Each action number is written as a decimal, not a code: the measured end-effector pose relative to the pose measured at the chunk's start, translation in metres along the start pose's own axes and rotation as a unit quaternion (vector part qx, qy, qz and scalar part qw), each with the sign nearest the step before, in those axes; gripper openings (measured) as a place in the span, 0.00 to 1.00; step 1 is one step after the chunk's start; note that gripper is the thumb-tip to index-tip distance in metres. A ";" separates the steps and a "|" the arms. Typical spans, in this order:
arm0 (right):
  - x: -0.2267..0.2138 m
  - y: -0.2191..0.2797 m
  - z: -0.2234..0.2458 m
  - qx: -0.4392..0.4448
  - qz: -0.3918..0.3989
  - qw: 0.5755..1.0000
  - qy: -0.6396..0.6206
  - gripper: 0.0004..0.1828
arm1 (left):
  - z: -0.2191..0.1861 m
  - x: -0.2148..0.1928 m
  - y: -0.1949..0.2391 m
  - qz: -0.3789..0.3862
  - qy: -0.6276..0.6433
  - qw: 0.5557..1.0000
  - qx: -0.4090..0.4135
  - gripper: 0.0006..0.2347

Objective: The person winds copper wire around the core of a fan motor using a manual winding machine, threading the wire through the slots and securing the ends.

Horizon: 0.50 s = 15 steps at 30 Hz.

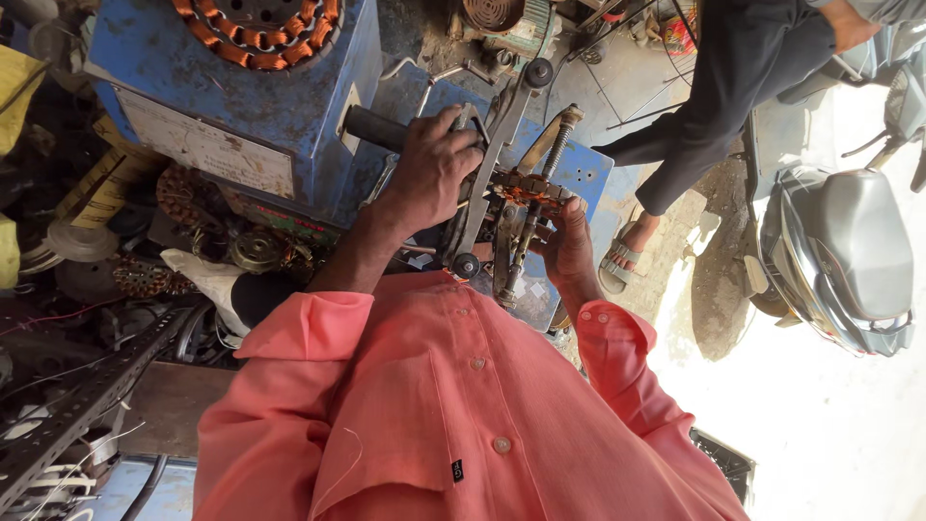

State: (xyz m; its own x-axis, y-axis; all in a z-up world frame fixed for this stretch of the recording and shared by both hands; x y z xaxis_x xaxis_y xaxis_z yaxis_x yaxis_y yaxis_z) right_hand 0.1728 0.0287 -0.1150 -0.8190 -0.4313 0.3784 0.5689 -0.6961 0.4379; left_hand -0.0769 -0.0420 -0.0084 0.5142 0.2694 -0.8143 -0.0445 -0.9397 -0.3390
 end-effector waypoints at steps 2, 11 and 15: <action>0.005 -0.001 0.000 0.008 0.009 1.000 -0.004 0.54 | -0.001 -0.002 0.000 -0.012 -0.008 1.000 0.006 0.12; 0.012 0.000 0.006 0.015 0.028 0.999 -0.005 0.55 | 0.000 -0.001 -0.001 0.001 -0.005 1.000 0.002 0.13; 0.011 -0.002 0.000 0.003 0.006 1.000 0.000 0.53 | 0.000 -0.001 0.000 -0.006 -0.011 1.000 0.005 0.12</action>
State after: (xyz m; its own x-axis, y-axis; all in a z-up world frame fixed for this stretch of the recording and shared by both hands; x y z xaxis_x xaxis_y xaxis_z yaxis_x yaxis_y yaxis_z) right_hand 0.1624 0.0252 -0.1111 -0.8124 -0.4397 0.3830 0.5789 -0.6873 0.4388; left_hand -0.0774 -0.0427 -0.0080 0.4951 0.2853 -0.8207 -0.0479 -0.9341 -0.3537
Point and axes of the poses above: each hand's wrist, its own y-axis away from the middle knuckle, its own x-axis out of the palm, z = x × y, the point moved 6 cm from there along -y, towards the middle knuckle, and after that the axes turned 3 degrees about z, right-handed, at the moved point
